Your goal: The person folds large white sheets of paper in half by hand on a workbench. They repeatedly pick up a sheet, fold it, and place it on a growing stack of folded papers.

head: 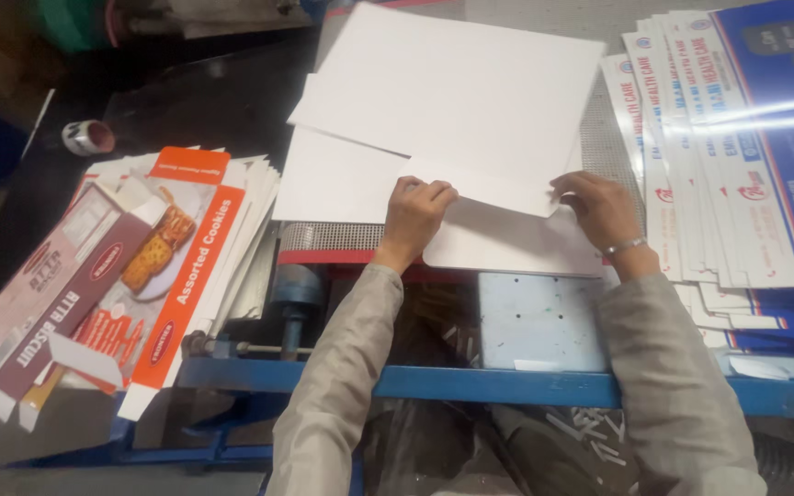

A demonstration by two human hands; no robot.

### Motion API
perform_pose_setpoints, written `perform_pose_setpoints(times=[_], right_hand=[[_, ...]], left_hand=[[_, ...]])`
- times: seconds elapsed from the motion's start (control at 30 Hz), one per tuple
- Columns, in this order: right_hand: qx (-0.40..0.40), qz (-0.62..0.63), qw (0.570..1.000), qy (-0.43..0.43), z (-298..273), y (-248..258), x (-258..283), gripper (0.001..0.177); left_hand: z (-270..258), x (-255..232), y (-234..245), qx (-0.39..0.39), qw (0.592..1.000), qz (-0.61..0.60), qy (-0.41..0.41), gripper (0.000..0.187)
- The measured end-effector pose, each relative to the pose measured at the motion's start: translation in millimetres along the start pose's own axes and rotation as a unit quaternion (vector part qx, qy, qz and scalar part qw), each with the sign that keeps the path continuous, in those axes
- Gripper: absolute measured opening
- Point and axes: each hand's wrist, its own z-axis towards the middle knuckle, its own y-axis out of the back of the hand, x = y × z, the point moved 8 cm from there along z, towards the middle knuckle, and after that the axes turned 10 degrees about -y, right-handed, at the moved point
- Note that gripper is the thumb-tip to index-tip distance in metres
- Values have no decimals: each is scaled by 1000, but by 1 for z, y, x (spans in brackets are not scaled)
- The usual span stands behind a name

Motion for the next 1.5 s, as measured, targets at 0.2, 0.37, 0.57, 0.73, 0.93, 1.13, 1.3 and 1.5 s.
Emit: perform_pose_setpoints(times=[0.2,0.37,0.57,0.73,0.93,1.13,1.3,1.5], right_hand=[[-66,73,989,-111,-7,-8,-81,29],[-26,-78,949,-303,-59,19,-116,19],[26,-89,945,-314,-113,15,-97,23],[19,-87,951,-296,-111,16,-92,23],[1,-121,952,-282,-109,19,-74,22],[-26,-80,963,-255,-109,34,-56,18],[-35,-11,948,-317,-112,34,-69,22],[9,-113,940,-321,-112,18,-87,28]], left_hand=[[-22,22,-25,44,978,-87,186,24],[-72,36,-41,124,950,-77,277,18],[-83,26,-61,149,945,-131,259,19],[-92,21,-59,114,939,-184,266,26],[-96,16,-62,133,928,-187,293,35],[-84,6,-47,130,929,-206,280,37],[-82,0,-42,137,924,-216,285,33],[-83,-1,-42,122,929,-224,267,31]])
